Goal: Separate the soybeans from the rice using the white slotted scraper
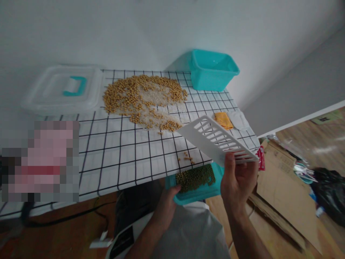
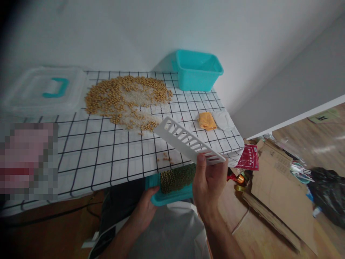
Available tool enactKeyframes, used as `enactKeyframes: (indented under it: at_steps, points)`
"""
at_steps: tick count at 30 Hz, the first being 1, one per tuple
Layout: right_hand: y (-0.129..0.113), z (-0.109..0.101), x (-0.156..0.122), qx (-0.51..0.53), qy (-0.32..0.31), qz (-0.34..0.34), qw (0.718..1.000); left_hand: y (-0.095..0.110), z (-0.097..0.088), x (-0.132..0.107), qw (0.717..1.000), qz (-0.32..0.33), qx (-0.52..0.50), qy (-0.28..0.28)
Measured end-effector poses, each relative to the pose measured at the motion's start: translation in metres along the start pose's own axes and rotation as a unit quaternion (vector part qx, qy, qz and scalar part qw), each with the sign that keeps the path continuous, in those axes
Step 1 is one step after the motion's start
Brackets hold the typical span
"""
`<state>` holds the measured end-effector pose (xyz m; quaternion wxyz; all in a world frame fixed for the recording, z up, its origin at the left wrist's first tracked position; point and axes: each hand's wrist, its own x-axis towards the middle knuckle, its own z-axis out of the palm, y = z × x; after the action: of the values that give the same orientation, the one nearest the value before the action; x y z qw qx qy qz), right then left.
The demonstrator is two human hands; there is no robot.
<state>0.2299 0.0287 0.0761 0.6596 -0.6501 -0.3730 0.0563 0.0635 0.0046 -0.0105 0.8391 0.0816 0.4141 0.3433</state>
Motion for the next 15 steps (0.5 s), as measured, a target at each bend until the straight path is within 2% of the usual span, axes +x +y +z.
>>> enactKeyframes:
  at_steps: [4,7,10,15]
  points:
    - [0.0,-0.017,0.026,0.02,0.07,-0.011,0.997,0.002,0.003,0.0,1.0,0.007,-0.012,-0.005]
    - [0.005,-0.028,0.044,0.015,0.064,-0.02,0.998,0.003,0.005,-0.001,1.0,0.006,-0.024,-0.002]
    - [0.012,-0.026,0.057,0.029,-0.011,-0.014,0.999,0.003,0.001,-0.002,1.0,0.004,-0.029,-0.006]
    - [0.019,0.004,0.067,0.048,-0.167,-0.036,0.984,0.008,-0.01,-0.007,0.999,0.003,-0.029,0.027]
